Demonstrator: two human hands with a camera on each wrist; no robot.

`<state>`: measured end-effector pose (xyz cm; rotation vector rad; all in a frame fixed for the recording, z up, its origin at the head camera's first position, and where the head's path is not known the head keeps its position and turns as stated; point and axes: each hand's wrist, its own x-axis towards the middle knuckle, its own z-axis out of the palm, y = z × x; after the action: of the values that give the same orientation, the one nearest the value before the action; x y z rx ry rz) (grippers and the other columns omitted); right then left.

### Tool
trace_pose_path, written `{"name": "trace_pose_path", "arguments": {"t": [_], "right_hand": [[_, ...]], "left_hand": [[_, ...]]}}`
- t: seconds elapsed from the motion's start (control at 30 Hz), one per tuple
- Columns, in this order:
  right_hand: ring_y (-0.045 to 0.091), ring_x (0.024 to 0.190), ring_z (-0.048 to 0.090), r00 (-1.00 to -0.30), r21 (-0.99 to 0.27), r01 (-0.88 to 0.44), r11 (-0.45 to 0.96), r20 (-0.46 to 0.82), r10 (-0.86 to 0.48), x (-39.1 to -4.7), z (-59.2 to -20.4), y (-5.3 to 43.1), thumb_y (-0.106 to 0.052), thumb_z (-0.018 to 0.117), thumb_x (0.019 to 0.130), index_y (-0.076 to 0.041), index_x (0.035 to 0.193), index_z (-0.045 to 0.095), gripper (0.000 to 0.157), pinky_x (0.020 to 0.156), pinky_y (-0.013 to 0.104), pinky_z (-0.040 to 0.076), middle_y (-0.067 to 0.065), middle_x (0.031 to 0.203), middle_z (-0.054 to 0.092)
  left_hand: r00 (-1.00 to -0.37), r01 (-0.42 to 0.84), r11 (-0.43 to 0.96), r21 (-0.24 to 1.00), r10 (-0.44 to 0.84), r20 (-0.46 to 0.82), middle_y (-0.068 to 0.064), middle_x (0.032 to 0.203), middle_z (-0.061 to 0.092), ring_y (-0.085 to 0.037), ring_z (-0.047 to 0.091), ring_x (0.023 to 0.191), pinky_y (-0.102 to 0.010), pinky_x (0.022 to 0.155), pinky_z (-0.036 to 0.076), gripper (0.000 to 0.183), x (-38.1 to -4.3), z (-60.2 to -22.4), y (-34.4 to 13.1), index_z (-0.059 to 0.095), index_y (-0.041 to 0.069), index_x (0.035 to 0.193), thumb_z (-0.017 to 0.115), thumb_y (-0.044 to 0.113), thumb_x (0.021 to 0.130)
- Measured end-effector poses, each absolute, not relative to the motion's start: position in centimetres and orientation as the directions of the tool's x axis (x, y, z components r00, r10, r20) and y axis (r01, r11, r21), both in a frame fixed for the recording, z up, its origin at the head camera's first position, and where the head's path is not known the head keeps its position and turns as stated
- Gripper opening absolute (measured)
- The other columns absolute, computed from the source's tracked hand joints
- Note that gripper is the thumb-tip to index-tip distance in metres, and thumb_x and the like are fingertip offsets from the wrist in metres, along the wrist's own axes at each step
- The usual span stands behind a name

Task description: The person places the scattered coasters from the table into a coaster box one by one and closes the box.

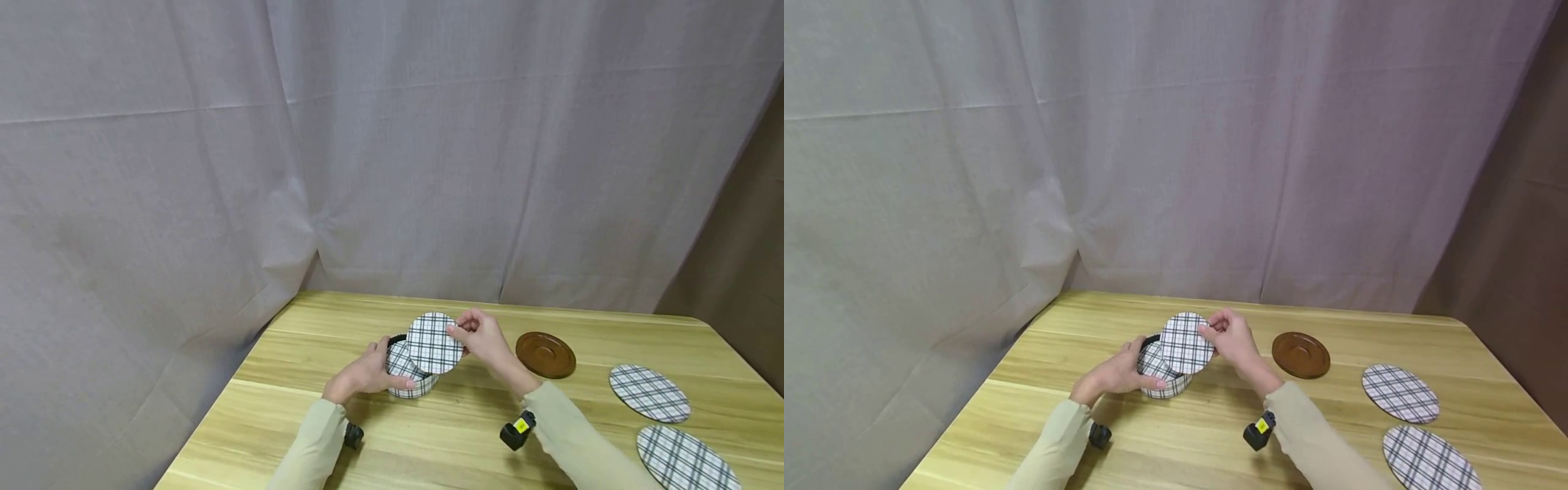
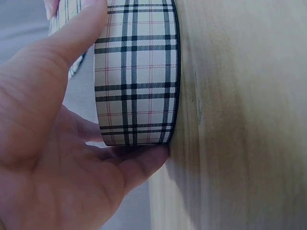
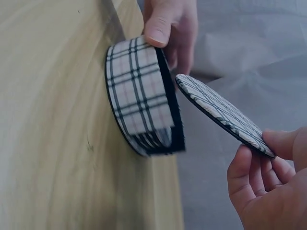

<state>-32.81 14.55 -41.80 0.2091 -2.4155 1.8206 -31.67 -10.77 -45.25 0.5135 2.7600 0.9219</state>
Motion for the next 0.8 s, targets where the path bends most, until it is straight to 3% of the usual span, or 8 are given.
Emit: {"name": "trace_pose_path", "arguments": {"t": [0.27, 0.5, 0.8], "right_hand": [[0.013, 0.058, 0.053, -0.994, -0.973, -0.109, 0.205, 0.108, -0.015, -33.1, -43.5, 12.2, -0.008, 0.07, 0.09, 0.004, 0.103, 0.054, 0.023, 0.052, 0.034, 0.056, 0.004, 0.077, 0.057], [0.012, 0.056, 0.053, -0.999, -0.994, -0.051, 0.095, 0.052, 0.015, -33.2, -44.9, 10.5, -0.003, 0.07, 0.088, 0.003, 0.111, 0.054, 0.028, 0.044, 0.024, 0.05, 0.005, 0.08, 0.06], [0.013, 0.054, 0.052, -0.999, -0.993, -0.032, 0.114, 0.031, -0.012, -33.5, -45.3, 10.1, -0.004, 0.071, 0.087, 0.002, 0.113, 0.057, 0.03, 0.046, 0.027, 0.051, 0.006, 0.081, 0.06]], "left_hand": [[-0.914, 0.29, 0.726, 0.623, 0.403, -0.044, -0.025, 0.134, 0.043, -0.034, 0.052, 0.118, -0.055, 0.104, 0.047, 0.112, -31.7, -45.0, -10.8, 0.02, 0.0, 0.152, 0.079, 0.055, 0.075], [-0.913, 0.294, 0.734, 0.612, 0.405, -0.046, -0.024, 0.134, 0.044, -0.033, 0.053, 0.117, -0.053, 0.103, 0.048, 0.111, -31.7, -45.0, -10.8, 0.021, 0.0, 0.152, 0.078, 0.057, 0.076], [-0.914, 0.291, 0.73, 0.618, 0.402, -0.045, -0.024, 0.133, 0.044, -0.033, 0.054, 0.116, -0.054, 0.101, 0.049, 0.111, -31.8, -45.2, -10.8, 0.02, 0.001, 0.152, 0.078, 0.056, 0.075]]}}
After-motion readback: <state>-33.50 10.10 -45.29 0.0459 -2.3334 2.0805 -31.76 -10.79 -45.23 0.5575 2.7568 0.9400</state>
